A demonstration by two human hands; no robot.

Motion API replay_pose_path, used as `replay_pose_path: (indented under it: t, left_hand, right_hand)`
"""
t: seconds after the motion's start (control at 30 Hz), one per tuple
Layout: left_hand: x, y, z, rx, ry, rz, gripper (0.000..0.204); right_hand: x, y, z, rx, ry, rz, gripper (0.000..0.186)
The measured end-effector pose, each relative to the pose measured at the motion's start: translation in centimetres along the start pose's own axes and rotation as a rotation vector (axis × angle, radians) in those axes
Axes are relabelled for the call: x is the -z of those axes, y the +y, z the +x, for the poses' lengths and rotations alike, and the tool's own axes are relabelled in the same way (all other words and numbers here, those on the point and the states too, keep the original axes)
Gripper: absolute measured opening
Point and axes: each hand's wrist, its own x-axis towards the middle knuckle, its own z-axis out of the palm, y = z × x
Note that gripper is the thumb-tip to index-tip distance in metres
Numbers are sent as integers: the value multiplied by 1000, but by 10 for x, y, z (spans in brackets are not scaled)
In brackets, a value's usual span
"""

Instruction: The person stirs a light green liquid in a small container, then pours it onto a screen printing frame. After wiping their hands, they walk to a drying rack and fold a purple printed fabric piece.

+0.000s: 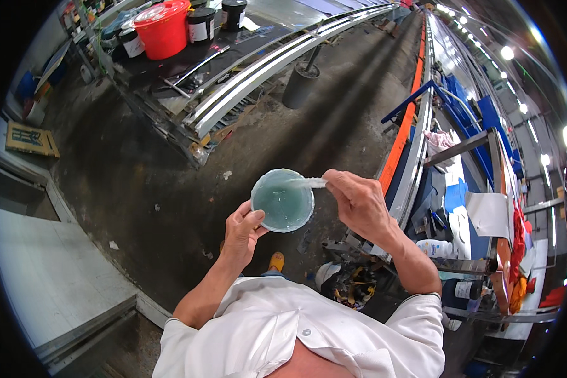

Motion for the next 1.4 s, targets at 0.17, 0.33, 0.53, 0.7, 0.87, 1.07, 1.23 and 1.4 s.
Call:
replay_pose_path:
  t: [0.17, 0.33, 0.53, 0.7, 0.87, 1.07, 1.23, 1.4]
  left_hand:
    - [2, -1, 3, -15, 29, 15, 60]
    - [-1, -1, 2, 11, -8, 10, 62]
    - [-3, 0, 2, -1, 5, 17, 62]
    - [-5, -1, 4, 19, 28, 12, 62]
    - [-6, -3, 7, 21, -7, 11, 63]
    - [-5, -1, 10, 0, 34, 4, 65]
    - [-2, -2, 12, 22, 16, 28, 64]
    - [-7, -1, 13, 17, -5, 22, 64]
  right_hand:
    - [7, -3, -14, -373, -253, 301, 13]
    - [-6, -8, -12, -570, -79, 546, 15]
    - [8, 7, -8, -41, -39, -67, 15]
    - [9, -8, -13, -546, -266, 431, 12]
    - [0, -2, -6, -300, -19, 302, 15]
    - [7, 3, -8, -132, -165, -40, 6]
    - [-3, -4, -12, -612, -190, 532, 9]
    - [-6, 7, -2, -118, 85, 144, 12]
